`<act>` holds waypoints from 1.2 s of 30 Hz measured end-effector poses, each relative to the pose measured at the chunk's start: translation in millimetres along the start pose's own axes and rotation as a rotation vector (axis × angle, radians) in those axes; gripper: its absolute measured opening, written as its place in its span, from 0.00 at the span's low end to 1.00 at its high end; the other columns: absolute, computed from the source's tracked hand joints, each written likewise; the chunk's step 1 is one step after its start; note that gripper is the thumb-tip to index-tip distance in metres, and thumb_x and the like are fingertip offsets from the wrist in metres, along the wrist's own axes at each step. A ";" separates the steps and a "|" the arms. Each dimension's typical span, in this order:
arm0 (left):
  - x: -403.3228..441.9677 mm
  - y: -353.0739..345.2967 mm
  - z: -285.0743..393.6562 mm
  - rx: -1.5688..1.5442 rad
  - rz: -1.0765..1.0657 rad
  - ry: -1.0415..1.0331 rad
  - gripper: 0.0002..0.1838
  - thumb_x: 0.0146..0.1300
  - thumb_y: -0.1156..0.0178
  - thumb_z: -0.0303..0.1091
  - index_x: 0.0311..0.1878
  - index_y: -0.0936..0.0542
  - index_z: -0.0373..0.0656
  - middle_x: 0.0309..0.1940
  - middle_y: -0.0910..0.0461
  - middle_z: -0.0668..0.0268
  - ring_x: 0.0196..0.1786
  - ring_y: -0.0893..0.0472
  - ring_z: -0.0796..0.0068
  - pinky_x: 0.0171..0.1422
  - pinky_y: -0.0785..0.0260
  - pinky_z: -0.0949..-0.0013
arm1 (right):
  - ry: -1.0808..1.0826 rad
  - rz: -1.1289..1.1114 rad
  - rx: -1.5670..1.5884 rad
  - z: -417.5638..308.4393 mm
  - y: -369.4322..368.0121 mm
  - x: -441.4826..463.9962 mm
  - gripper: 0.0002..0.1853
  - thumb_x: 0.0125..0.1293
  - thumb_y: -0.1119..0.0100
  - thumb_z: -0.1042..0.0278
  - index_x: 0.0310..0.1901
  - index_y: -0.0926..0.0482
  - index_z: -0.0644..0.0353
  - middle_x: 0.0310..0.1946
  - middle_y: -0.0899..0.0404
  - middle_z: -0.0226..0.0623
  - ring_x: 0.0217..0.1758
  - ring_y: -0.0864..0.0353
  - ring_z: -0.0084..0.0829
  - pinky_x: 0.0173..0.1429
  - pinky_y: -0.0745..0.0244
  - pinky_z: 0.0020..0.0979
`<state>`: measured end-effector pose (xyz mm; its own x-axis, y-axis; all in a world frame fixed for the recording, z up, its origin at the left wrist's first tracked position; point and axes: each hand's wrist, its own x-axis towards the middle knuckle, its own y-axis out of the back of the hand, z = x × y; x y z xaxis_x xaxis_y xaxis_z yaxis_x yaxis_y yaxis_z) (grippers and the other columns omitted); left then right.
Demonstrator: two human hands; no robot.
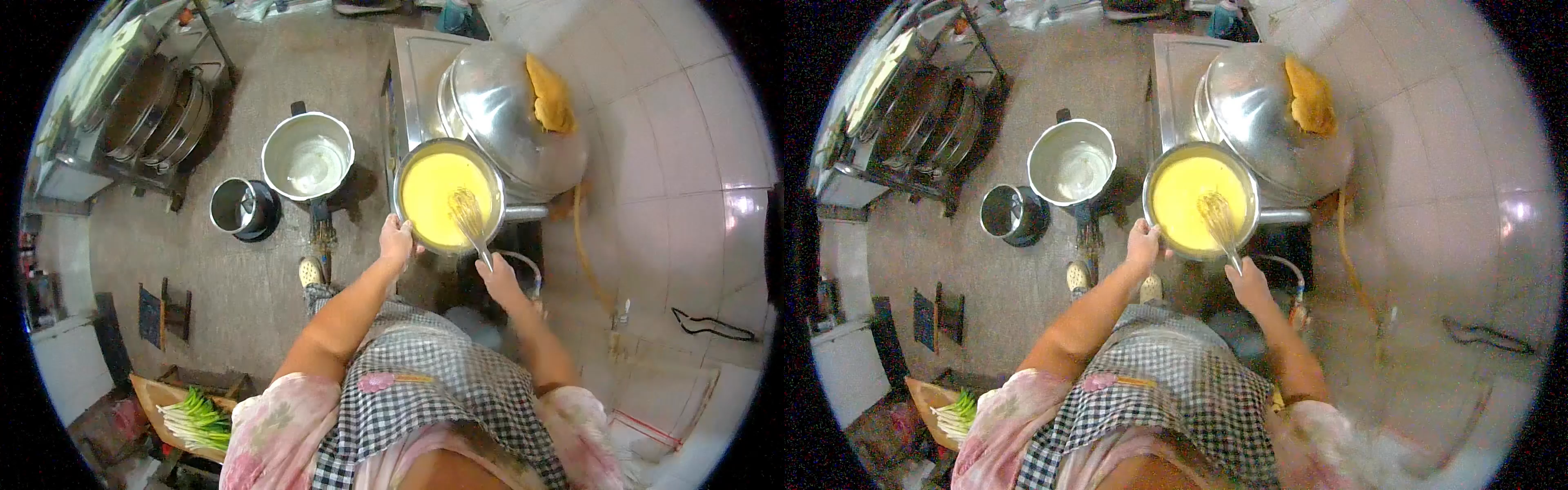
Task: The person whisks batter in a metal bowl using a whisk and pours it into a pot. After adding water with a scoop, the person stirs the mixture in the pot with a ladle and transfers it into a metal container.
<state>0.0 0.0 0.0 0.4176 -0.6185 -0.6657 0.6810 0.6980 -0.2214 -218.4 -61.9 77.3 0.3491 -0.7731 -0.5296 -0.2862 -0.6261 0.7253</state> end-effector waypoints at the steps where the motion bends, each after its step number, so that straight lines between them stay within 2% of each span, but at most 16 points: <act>1: -5.8 -4.5 0.8 0.009 -0.007 0.013 0.05 0.63 0.52 0.29 0.40 0.35 0.40 0.33 0.29 0.59 0.24 0.24 0.70 0.19 0.26 0.70 | -0.017 -0.031 0.005 -12.2 13.0 -9.8 0.20 0.61 0.50 0.55 0.46 0.36 0.63 0.36 0.26 0.58 0.42 0.26 0.54 0.48 0.34 0.47; 2: -11.0 -10.9 3.9 0.010 -0.017 0.021 0.04 0.63 0.53 0.27 0.39 0.35 0.40 0.32 0.29 0.60 0.23 0.24 0.70 0.20 0.25 0.71 | -0.031 -0.056 0.003 -23.0 25.8 -15.6 0.17 0.62 0.52 0.58 0.46 0.35 0.63 0.36 0.26 0.58 0.42 0.26 0.55 0.48 0.33 0.47; 3: 3.6 20.1 15.7 0.074 0.020 -0.016 0.04 0.64 0.54 0.27 0.39 0.36 0.39 0.32 0.29 0.60 0.23 0.24 0.71 0.20 0.25 0.71 | 0.067 -0.083 0.073 -40.5 -5.0 5.1 0.17 0.63 0.53 0.59 0.47 0.36 0.63 0.37 0.26 0.58 0.42 0.26 0.55 0.48 0.33 0.47; 8: -8.5 7.4 19.6 0.011 -0.020 0.003 0.04 0.64 0.54 0.28 0.37 0.37 0.38 0.29 0.28 0.60 0.21 0.25 0.71 0.19 0.25 0.70 | 0.245 -0.197 0.055 -61.0 3.7 6.3 0.17 0.63 0.56 0.64 0.51 0.34 0.64 0.41 0.27 0.58 0.47 0.27 0.54 0.49 0.33 0.45; 10: -8.4 6.0 19.4 0.002 -0.034 -0.001 0.05 0.65 0.54 0.29 0.37 0.37 0.38 0.29 0.28 0.59 0.20 0.25 0.70 0.18 0.25 0.70 | 0.245 -0.266 0.041 -65.1 9.9 8.5 0.19 0.63 0.56 0.66 0.54 0.35 0.62 0.36 0.27 0.50 0.40 0.28 0.44 0.43 0.32 0.39; 11: -8.2 6.6 19.4 -0.001 -0.037 -0.004 0.05 0.65 0.54 0.29 0.36 0.37 0.39 0.28 0.28 0.59 0.20 0.25 0.70 0.18 0.25 0.70 | 0.224 -0.303 0.040 -66.3 12.9 10.1 0.21 0.63 0.56 0.67 0.57 0.37 0.61 0.30 0.28 0.43 0.32 0.29 0.34 0.36 0.32 0.34; 13: -5.6 4.8 19.1 0.011 -0.017 0.013 0.05 0.65 0.55 0.29 0.36 0.37 0.39 0.28 0.28 0.58 0.20 0.25 0.70 0.18 0.25 0.70 | 0.201 -0.330 -0.037 -67.1 21.2 13.4 0.21 0.63 0.56 0.66 0.58 0.36 0.60 0.31 0.28 0.43 0.33 0.29 0.34 0.37 0.32 0.34; 15: -6.0 4.6 16.2 0.032 -0.005 0.027 0.05 0.65 0.55 0.29 0.36 0.37 0.39 0.28 0.28 0.58 0.20 0.25 0.71 0.18 0.25 0.69 | 0.188 -0.323 -0.186 -65.1 33.7 11.9 0.19 0.62 0.57 0.64 0.53 0.32 0.62 0.43 0.27 0.58 0.49 0.28 0.53 0.53 0.33 0.45; 19: -2.4 1.8 11.8 0.009 0.018 0.030 0.05 0.65 0.54 0.28 0.33 0.37 0.40 0.25 0.29 0.61 0.16 0.29 0.76 0.17 0.28 0.71 | 0.264 -0.293 -0.368 -52.1 61.0 15.5 0.19 0.63 0.59 0.62 0.52 0.32 0.61 0.42 0.26 0.56 0.47 0.27 0.54 0.52 0.33 0.47; 20: -1.0 0.7 10.8 -0.017 0.032 0.030 0.05 0.65 0.54 0.27 0.32 0.37 0.40 0.24 0.29 0.62 0.15 0.30 0.78 0.17 0.29 0.72 | 0.280 -0.271 -0.448 -45.6 66.8 16.9 0.18 0.63 0.59 0.62 0.51 0.31 0.61 0.41 0.25 0.53 0.46 0.26 0.52 0.51 0.32 0.47; 24: -4.6 1.2 16.5 -0.012 0.016 0.040 0.06 0.65 0.54 0.27 0.32 0.38 0.40 0.24 0.30 0.63 0.15 0.30 0.78 0.17 0.30 0.72 | 0.210 -0.158 -0.585 -37.3 80.6 19.9 0.16 0.63 0.58 0.62 0.51 0.32 0.59 0.42 0.24 0.50 0.46 0.25 0.50 0.51 0.32 0.47; 27: -9.0 1.3 21.2 -0.022 -0.005 0.045 0.05 0.65 0.54 0.28 0.33 0.37 0.40 0.24 0.30 0.62 0.15 0.30 0.78 0.18 0.29 0.72 | 0.151 -0.046 -0.584 -36.4 83.7 27.0 0.16 0.64 0.58 0.63 0.50 0.31 0.59 0.42 0.24 0.50 0.46 0.26 0.50 0.51 0.32 0.47; 28: -9.1 1.2 22.4 -0.027 -0.010 0.046 0.04 0.65 0.54 0.27 0.34 0.36 0.40 0.24 0.30 0.62 0.15 0.30 0.78 0.18 0.29 0.72 | 0.120 -0.076 -0.571 -44.3 85.9 30.3 0.16 0.64 0.58 0.63 0.50 0.32 0.60 0.42 0.25 0.50 0.48 0.27 0.51 0.51 0.33 0.47; 31: -3.4 3.4 16.8 -0.011 -0.028 0.022 0.04 0.65 0.55 0.28 0.39 0.36 0.39 0.28 0.28 0.62 0.18 0.27 0.76 0.19 0.27 0.72 | 0.220 -0.011 -0.420 -26.4 71.1 59.0 0.15 0.64 0.57 0.63 0.48 0.31 0.62 0.43 0.25 0.52 0.49 0.29 0.53 0.52 0.34 0.46; 36: 0.8 5.2 11.1 0.041 -0.051 0.024 0.05 0.66 0.56 0.29 0.41 0.35 0.39 0.31 0.27 0.62 0.21 0.25 0.75 0.21 0.25 0.72 | 0.151 -0.062 -0.200 -23.2 41.4 81.7 0.18 0.64 0.56 0.62 0.52 0.32 0.63 0.46 0.27 0.55 0.51 0.29 0.52 0.55 0.35 0.43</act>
<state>10.6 -0.9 6.2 0.3675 -0.6433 -0.6717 0.7252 0.6504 -0.2261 -181.1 -148.6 74.2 0.4940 -0.7005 -0.5150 -0.0832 -0.6277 0.7740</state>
